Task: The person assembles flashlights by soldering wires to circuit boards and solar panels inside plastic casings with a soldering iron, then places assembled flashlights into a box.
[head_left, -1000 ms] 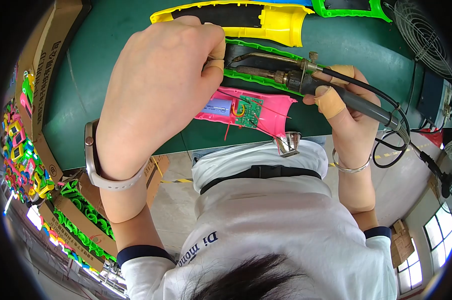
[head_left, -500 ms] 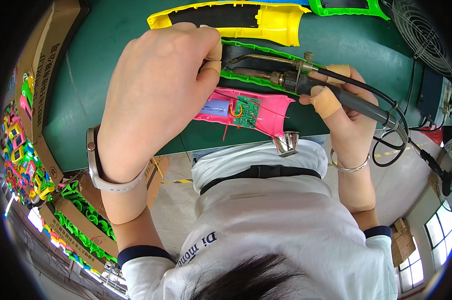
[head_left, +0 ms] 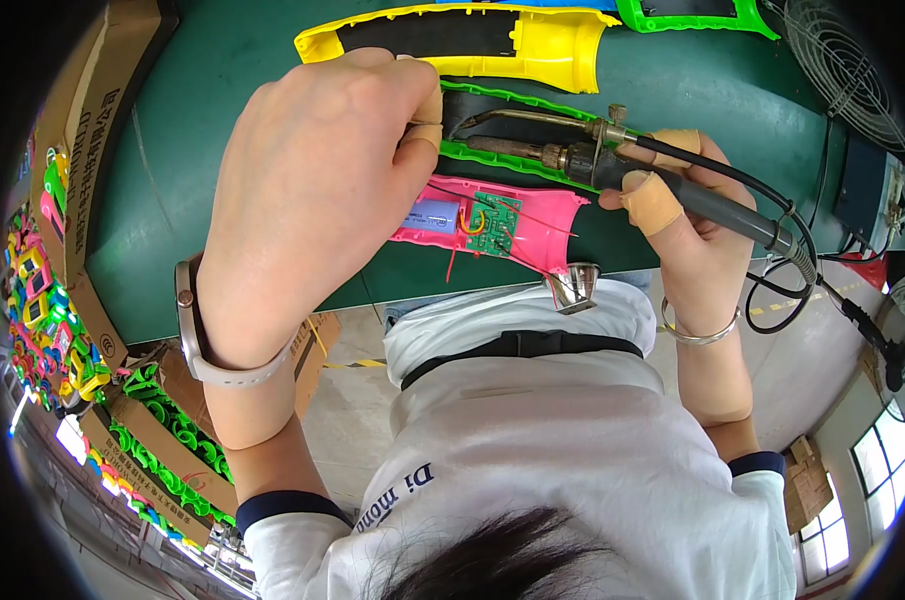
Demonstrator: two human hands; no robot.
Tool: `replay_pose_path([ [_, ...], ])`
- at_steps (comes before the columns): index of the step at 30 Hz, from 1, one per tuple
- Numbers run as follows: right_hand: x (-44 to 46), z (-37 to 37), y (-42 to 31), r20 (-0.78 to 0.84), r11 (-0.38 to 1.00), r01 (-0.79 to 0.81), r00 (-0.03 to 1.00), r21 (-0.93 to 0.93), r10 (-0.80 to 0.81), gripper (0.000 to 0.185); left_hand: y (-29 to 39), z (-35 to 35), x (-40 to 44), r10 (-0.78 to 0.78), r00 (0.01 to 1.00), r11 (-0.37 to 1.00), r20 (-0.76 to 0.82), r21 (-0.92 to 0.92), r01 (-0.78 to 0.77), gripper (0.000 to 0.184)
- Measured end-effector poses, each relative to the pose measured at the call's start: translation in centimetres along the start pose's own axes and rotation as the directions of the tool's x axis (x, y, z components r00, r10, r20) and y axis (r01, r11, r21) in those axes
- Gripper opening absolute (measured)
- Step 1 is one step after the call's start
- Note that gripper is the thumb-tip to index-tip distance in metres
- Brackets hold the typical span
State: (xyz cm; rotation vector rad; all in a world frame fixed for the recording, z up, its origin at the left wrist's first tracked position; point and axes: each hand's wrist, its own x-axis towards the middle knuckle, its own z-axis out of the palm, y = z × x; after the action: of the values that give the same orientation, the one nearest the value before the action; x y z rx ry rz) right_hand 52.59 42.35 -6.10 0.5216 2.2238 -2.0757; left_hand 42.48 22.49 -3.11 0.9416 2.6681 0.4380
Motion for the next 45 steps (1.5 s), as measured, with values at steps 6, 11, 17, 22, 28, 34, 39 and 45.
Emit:
replay_pose_path([
  [6,-0.4,-0.3,-0.1,-0.041,0.967,-0.039,0.998,0.253,0.051,0.024,-0.2,0.1,0.0,-0.003,1.000,1.000,-0.010,-0.005,0.003,0.006],
  [11,-0.8,-1.4,0.9,-0.108,0.955,0.046,0.994,0.293,-0.015,0.025,-0.1,0.1,-0.1,-0.008,1.000,1.000,-0.005,-0.031,0.007,0.005],
  [17,-0.9,-1.6,1.2,-0.215,0.914,0.110,0.976,0.392,-0.026,0.025,-0.1,0.1,-0.1,-0.013,1.000,0.999,-0.001,-0.032,0.013,0.005],
  [22,-0.9,-1.8,1.4,-0.226,0.880,0.148,0.973,0.451,-0.048,0.024,-0.1,0.1,-0.1,-0.016,1.000,1.000,-0.006,-0.021,0.015,0.005],
  [28,-0.7,-2.0,1.3,-0.260,0.886,0.194,0.962,0.421,-0.087,0.024,-0.1,0.1,-0.1,-0.014,1.000,1.000,-0.009,-0.020,0.014,0.004],
  [34,-0.5,-2.5,1.8,-0.215,0.863,0.227,0.966,0.452,-0.141,0.024,-0.1,0.1,-0.2,-0.011,1.000,0.999,-0.015,-0.030,0.011,0.004],
  [39,-0.6,-2.4,1.8,-0.217,0.872,0.225,0.966,0.435,-0.140,0.023,-0.1,0.2,-0.2,-0.014,1.000,0.999,-0.014,-0.034,0.013,0.004],
  [45,-0.6,-2.5,2.2,-0.209,0.863,0.235,0.966,0.448,-0.155,0.023,-0.1,0.2,-0.2,-0.003,1.000,0.999,-0.024,-0.032,0.002,0.004],
])
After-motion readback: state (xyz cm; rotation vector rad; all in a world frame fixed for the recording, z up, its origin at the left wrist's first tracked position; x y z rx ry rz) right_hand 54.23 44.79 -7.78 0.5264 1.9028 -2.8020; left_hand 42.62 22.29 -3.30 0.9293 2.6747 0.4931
